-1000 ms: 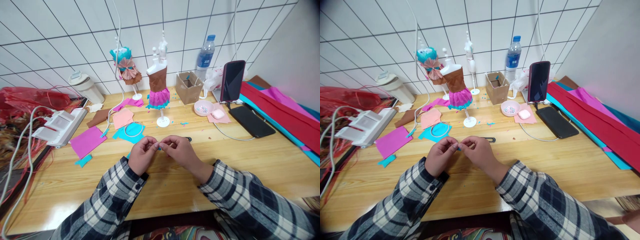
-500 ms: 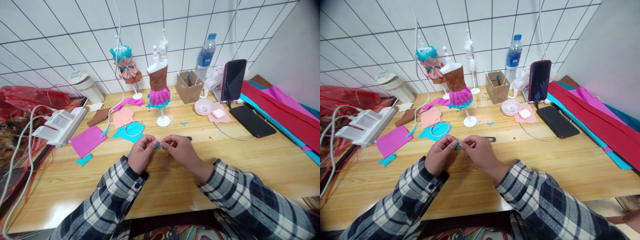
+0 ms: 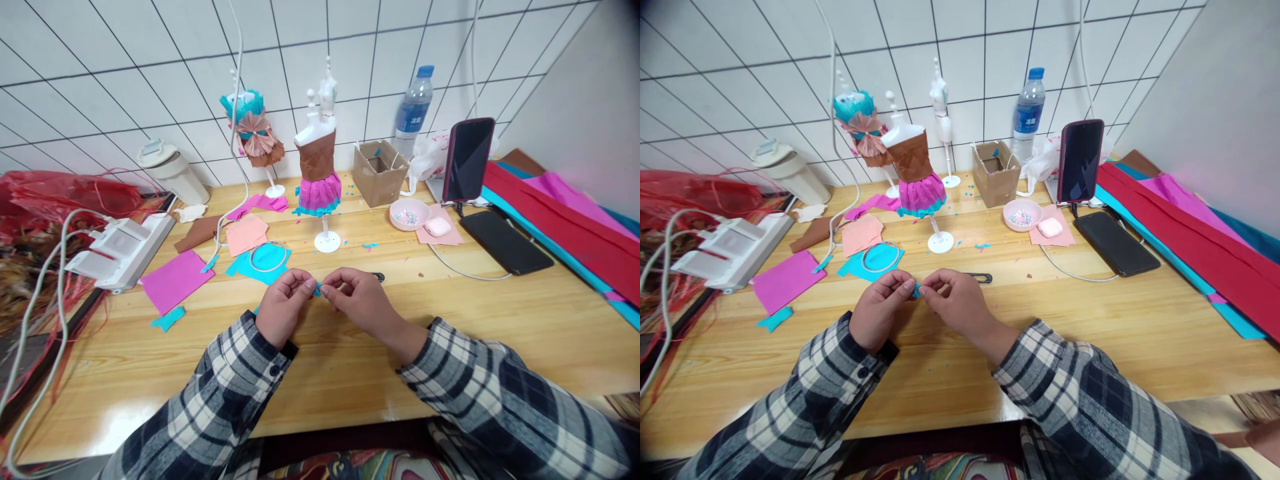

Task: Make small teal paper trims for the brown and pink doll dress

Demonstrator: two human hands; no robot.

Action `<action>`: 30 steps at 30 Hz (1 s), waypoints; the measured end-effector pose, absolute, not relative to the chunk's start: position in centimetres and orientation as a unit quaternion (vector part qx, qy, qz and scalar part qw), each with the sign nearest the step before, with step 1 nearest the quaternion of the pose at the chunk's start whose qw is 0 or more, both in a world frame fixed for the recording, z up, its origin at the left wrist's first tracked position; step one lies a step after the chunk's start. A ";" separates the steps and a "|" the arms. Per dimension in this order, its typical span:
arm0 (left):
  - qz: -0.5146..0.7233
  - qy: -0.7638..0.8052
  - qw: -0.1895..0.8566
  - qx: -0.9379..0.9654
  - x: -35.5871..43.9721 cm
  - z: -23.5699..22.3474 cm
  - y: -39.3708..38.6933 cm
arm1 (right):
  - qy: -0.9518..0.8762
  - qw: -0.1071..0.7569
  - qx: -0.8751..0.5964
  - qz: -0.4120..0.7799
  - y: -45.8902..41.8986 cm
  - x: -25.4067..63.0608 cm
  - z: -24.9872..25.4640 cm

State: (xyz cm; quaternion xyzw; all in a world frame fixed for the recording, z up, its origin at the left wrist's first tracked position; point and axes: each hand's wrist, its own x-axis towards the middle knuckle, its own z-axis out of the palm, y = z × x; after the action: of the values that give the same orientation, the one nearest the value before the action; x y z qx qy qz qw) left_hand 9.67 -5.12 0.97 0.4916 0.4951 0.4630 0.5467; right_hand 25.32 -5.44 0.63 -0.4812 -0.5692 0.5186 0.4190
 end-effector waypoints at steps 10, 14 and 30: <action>0.452 0.456 0.595 0.483 9.2 0.9 -5.1 | -0.562 0.442 -0.487 0.502 -5.1 25.9 0.7; 0.449 0.448 0.595 0.493 9.0 1.0 -5.0 | -0.566 0.438 -0.489 0.498 -5.0 26.1 0.7; 0.437 0.485 0.579 0.488 9.3 1.6 -5.0 | -0.610 0.415 -0.490 0.464 -5.3 25.8 0.4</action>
State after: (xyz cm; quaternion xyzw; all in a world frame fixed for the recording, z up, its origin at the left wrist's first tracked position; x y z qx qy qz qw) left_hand 9.26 -5.04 1.59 0.4882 0.4854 0.4373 0.5786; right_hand 25.83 -5.28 0.38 -0.4905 -0.6103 0.4635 0.4148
